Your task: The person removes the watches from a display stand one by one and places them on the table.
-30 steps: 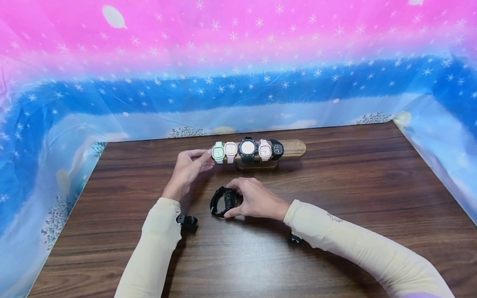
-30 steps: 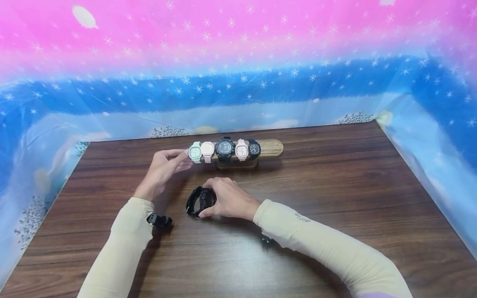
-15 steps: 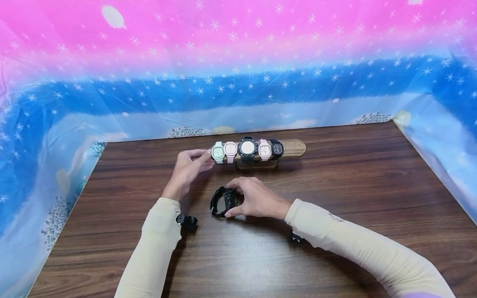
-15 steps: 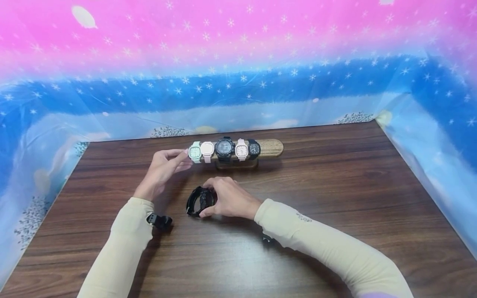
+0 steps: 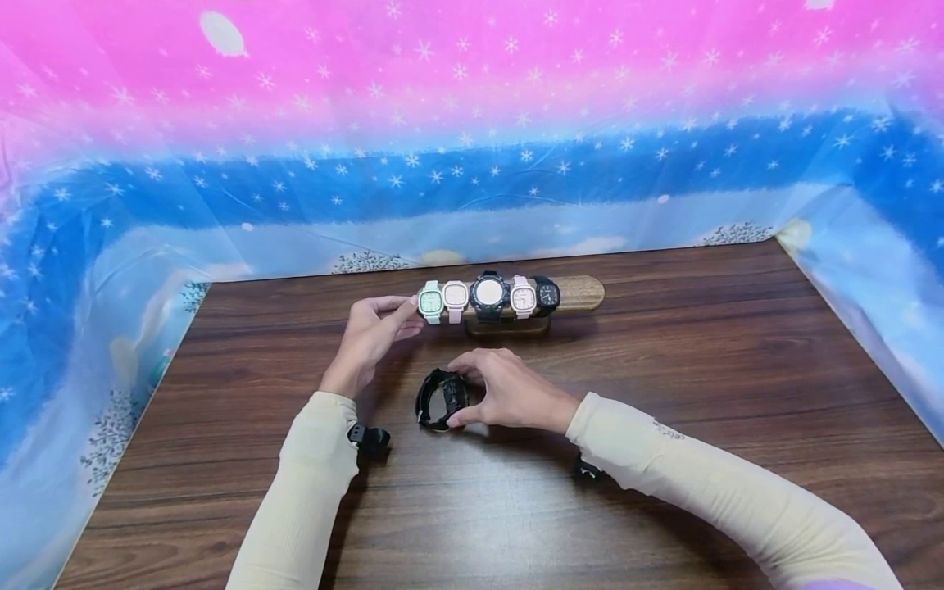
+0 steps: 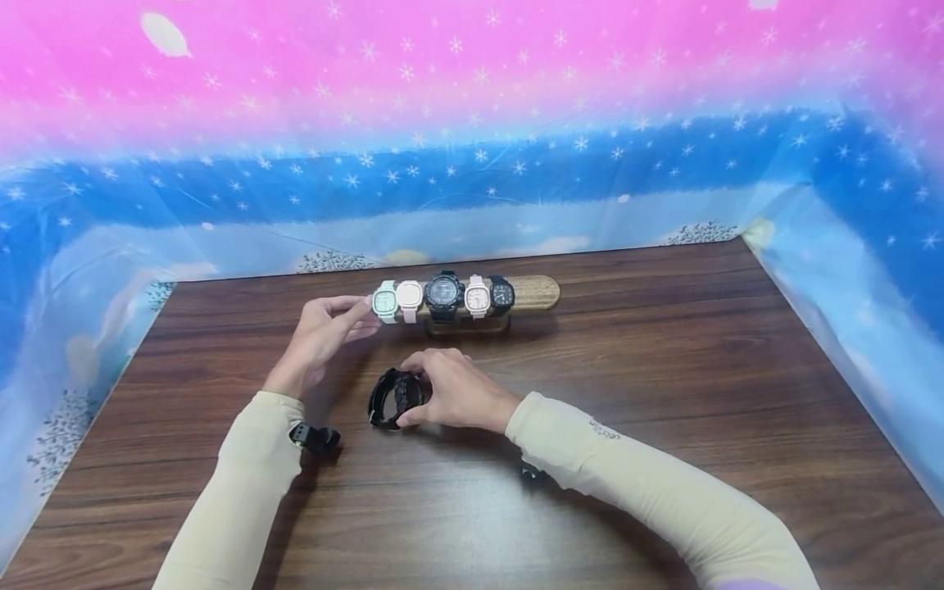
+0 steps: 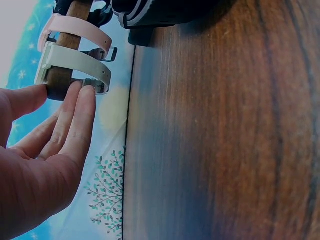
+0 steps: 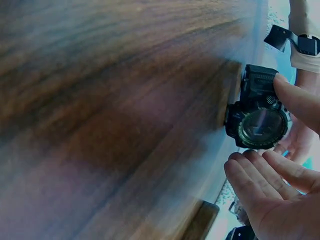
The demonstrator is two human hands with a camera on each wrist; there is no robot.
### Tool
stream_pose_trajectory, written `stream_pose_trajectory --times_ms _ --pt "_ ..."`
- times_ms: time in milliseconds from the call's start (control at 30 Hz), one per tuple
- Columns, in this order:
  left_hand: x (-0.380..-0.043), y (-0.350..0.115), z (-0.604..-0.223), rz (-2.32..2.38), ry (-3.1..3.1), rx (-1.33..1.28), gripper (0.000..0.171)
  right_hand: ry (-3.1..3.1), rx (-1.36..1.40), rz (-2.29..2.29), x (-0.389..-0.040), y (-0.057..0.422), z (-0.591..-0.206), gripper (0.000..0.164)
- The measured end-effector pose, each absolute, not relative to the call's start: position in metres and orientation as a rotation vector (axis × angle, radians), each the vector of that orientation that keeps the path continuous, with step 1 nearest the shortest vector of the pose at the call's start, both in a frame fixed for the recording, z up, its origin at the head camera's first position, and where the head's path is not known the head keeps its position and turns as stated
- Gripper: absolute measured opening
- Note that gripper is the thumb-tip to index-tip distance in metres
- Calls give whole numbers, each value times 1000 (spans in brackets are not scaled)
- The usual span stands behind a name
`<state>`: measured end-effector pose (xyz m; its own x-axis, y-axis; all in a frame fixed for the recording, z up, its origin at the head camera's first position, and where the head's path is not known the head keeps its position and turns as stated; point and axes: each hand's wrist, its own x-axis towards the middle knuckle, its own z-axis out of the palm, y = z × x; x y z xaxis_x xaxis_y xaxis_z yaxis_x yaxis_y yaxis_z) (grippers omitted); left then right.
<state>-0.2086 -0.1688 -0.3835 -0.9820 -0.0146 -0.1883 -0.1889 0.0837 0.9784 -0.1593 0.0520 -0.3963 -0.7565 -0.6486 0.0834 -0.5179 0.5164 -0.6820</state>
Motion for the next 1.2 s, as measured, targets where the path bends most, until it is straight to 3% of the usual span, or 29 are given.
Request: stream_pose_trajectory --times_ms 733,1200 --pt "-210 -171 -386 2037 2205 -205 38 2848 -1092 -1170 -173 125 -344 61" --pt "-210 -171 -385 2019 2217 -210 40 3007 -1076 -1096 -209 176 -347 60"
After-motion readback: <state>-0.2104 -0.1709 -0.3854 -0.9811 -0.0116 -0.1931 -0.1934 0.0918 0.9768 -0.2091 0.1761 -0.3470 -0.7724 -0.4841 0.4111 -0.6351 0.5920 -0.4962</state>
